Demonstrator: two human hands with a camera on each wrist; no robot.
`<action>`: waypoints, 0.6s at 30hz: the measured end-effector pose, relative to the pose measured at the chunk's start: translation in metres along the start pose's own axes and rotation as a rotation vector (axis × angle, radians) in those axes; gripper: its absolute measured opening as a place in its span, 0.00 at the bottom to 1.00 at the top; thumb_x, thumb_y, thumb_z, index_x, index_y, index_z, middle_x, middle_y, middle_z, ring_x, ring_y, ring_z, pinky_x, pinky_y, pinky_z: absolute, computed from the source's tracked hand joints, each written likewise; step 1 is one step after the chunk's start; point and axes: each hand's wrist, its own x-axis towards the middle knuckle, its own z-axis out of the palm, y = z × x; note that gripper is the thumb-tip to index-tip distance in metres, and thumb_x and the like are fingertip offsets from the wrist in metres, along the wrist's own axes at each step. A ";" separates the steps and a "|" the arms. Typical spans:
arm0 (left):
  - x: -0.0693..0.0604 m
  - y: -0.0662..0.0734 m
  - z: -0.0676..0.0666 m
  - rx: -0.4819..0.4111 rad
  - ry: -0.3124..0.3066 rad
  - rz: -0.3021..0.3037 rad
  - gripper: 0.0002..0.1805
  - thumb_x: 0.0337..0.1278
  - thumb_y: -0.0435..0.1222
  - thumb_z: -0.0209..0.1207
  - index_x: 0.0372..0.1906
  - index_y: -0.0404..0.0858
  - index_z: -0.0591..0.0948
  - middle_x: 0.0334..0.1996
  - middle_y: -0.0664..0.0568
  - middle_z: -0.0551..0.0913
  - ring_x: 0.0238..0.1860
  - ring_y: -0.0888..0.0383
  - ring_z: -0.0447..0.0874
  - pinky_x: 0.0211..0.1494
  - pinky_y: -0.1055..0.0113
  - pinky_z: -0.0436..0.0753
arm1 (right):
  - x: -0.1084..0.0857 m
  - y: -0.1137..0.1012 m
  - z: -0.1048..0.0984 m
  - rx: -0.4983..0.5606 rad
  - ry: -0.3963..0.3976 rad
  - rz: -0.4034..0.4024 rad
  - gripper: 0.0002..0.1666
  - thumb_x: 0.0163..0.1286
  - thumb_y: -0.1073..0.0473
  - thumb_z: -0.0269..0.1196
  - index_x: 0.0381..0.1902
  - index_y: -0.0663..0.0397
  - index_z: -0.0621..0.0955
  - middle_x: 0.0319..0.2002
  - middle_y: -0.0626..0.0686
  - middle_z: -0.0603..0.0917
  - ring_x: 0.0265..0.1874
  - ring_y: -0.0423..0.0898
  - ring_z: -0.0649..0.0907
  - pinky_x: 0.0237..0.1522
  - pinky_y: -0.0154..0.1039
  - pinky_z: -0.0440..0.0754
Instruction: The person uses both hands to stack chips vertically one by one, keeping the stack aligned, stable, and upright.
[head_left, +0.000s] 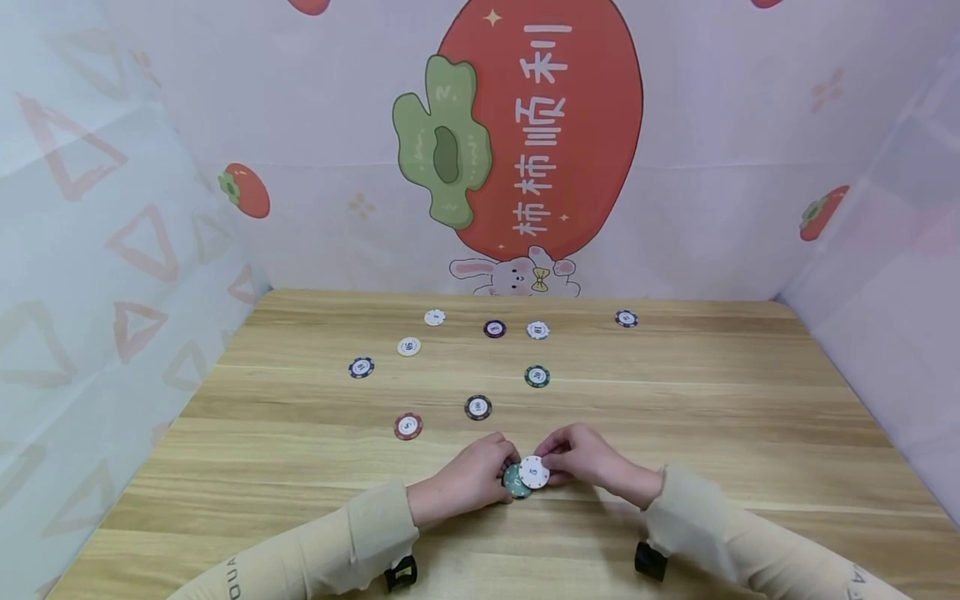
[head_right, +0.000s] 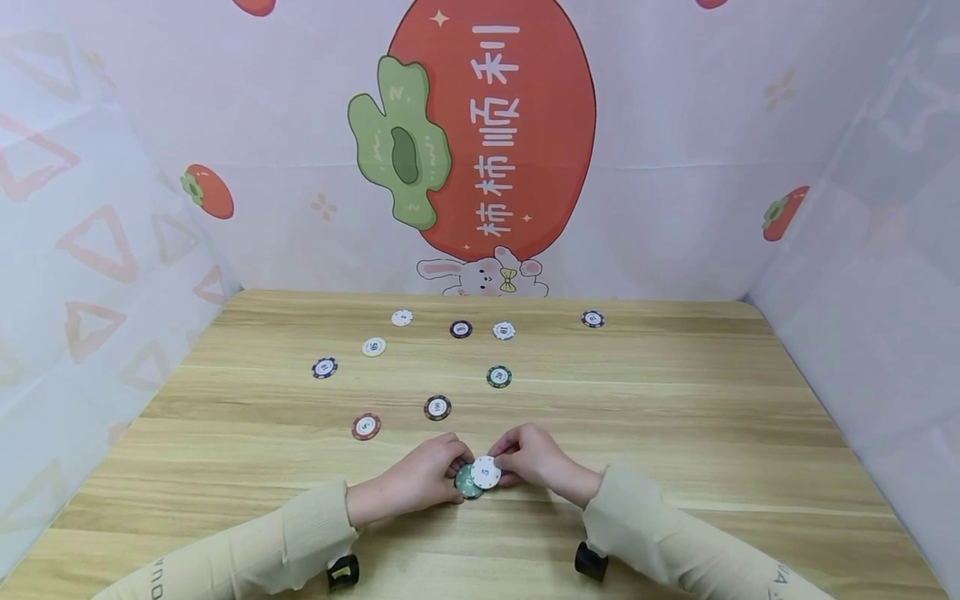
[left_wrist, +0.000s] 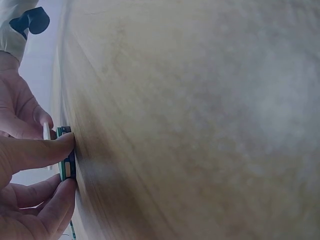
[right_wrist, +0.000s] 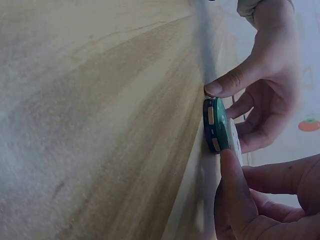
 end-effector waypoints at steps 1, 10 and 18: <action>0.000 0.000 0.000 0.000 0.001 0.002 0.20 0.32 0.31 0.70 0.38 0.35 0.79 0.29 0.56 0.71 0.28 0.66 0.66 0.35 0.75 0.71 | 0.000 0.000 0.001 0.001 0.001 0.004 0.08 0.60 0.72 0.57 0.37 0.70 0.79 0.28 0.54 0.79 0.25 0.41 0.79 0.29 0.37 0.81; 0.001 0.000 0.000 -0.010 -0.015 -0.012 0.19 0.32 0.31 0.71 0.37 0.35 0.79 0.28 0.57 0.70 0.28 0.66 0.66 0.34 0.76 0.70 | 0.000 0.001 0.006 -0.019 -0.002 -0.027 0.08 0.60 0.71 0.58 0.36 0.70 0.80 0.28 0.53 0.80 0.25 0.41 0.79 0.29 0.37 0.81; 0.001 -0.001 0.000 0.001 -0.007 -0.005 0.19 0.32 0.32 0.71 0.36 0.36 0.79 0.29 0.57 0.71 0.29 0.66 0.66 0.35 0.75 0.70 | -0.001 -0.001 0.008 -0.063 -0.007 -0.085 0.07 0.59 0.71 0.59 0.36 0.70 0.80 0.29 0.53 0.81 0.25 0.41 0.79 0.29 0.36 0.80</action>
